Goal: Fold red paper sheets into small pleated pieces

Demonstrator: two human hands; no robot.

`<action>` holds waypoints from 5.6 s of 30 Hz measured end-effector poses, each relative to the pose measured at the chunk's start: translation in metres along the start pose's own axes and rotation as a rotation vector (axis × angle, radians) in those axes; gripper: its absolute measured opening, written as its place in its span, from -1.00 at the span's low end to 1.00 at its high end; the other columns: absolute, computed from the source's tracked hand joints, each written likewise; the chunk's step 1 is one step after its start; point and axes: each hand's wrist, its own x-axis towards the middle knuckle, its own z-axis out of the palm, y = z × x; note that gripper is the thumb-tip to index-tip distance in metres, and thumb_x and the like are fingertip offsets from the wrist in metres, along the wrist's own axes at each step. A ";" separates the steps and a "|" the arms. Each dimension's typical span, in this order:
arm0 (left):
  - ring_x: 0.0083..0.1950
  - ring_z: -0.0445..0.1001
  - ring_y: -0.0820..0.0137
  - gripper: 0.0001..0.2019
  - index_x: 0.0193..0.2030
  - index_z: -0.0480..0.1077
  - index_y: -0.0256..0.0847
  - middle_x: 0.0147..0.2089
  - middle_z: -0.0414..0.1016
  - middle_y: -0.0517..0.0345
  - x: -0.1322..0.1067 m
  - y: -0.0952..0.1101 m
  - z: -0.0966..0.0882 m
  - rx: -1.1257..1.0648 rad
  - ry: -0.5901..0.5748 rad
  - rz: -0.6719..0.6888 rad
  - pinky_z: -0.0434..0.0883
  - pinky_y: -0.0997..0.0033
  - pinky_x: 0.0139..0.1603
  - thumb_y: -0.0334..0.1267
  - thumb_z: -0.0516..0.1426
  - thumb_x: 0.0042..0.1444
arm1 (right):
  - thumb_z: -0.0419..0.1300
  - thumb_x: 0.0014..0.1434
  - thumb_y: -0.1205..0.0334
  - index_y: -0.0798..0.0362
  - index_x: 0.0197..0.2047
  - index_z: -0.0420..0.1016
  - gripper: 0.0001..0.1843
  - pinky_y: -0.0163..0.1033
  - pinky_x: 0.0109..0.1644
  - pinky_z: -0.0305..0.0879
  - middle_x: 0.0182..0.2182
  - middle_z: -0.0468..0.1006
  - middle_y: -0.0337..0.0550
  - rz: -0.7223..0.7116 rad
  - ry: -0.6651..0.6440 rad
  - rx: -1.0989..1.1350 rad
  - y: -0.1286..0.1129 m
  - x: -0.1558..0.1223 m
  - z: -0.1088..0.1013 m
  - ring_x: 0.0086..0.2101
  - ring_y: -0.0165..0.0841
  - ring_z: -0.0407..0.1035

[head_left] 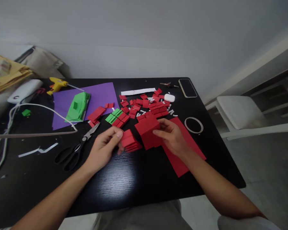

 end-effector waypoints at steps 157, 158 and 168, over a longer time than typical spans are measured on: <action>-0.36 0.58 0.50 -0.83 -0.23 0.68 -0.15 -0.37 0.64 0.20 -0.001 0.001 0.009 -0.084 0.048 -0.034 0.54 0.58 -0.27 -0.30 0.48 0.02 | 0.50 0.15 0.30 -0.11 -0.16 0.74 -0.81 -0.04 0.17 0.53 -0.11 0.73 -0.16 -0.388 0.016 -0.345 -0.003 -0.034 0.027 -0.01 -0.21 0.62; -0.34 0.57 0.51 -0.83 -0.22 0.68 -0.15 -0.34 0.63 0.20 -0.001 0.000 0.009 -0.074 0.043 -0.008 0.54 0.59 -0.26 -0.31 0.48 0.02 | 0.49 0.15 0.31 -0.11 -0.15 0.74 -0.81 -0.05 0.17 0.53 -0.11 0.73 -0.16 -0.394 0.017 -0.343 -0.002 -0.034 0.027 -0.01 -0.21 0.62; 0.06 0.68 0.29 -0.83 -0.23 0.65 -0.17 0.08 0.70 -0.01 -0.001 0.001 0.011 -0.116 -0.020 0.050 0.60 0.38 0.08 -0.36 0.47 0.05 | 0.48 0.17 0.32 -0.14 -0.12 0.75 -0.79 -0.06 0.14 0.54 -0.10 0.73 -0.17 -0.414 0.006 -0.331 -0.001 -0.034 0.026 -0.01 -0.22 0.62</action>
